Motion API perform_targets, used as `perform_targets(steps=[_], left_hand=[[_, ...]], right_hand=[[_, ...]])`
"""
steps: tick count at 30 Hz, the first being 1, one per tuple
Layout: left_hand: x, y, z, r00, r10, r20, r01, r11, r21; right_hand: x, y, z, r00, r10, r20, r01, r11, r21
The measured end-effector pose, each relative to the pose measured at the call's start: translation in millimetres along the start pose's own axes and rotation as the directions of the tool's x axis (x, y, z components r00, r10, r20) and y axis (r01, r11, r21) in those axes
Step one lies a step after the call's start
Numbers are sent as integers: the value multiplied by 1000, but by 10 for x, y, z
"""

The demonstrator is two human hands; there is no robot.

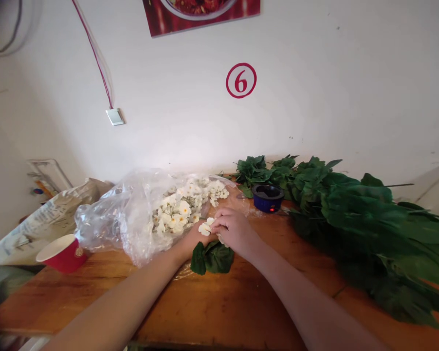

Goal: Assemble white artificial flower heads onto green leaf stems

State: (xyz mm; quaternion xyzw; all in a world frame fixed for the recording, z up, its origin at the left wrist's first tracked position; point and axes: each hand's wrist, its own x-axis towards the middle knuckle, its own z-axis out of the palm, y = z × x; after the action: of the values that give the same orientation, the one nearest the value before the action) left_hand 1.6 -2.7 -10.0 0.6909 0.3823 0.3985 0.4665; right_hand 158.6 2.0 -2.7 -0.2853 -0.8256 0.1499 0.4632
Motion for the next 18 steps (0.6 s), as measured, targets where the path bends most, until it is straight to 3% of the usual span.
perform_targets(steps=[5, 9, 13, 18], left_hand=[[-18, -15, 33, 999, 17, -43, -15, 999, 45], [-25, -19, 34, 999, 44, -28, -43, 998, 42], [-18, -15, -6, 995, 97, 9, -97, 993, 67], [16, -68, -59, 991, 126, 42, -130, 987, 96]], right_hand=[[-16, 9, 56, 987, 140, -75, -132, 987, 95], [-4, -53, 38, 981, 179, -69, -171, 979, 111], [24, -168, -111, 985, 172, 0, -171, 982, 79], [7, -172, -297, 985, 77, 155, -82, 996, 29]])
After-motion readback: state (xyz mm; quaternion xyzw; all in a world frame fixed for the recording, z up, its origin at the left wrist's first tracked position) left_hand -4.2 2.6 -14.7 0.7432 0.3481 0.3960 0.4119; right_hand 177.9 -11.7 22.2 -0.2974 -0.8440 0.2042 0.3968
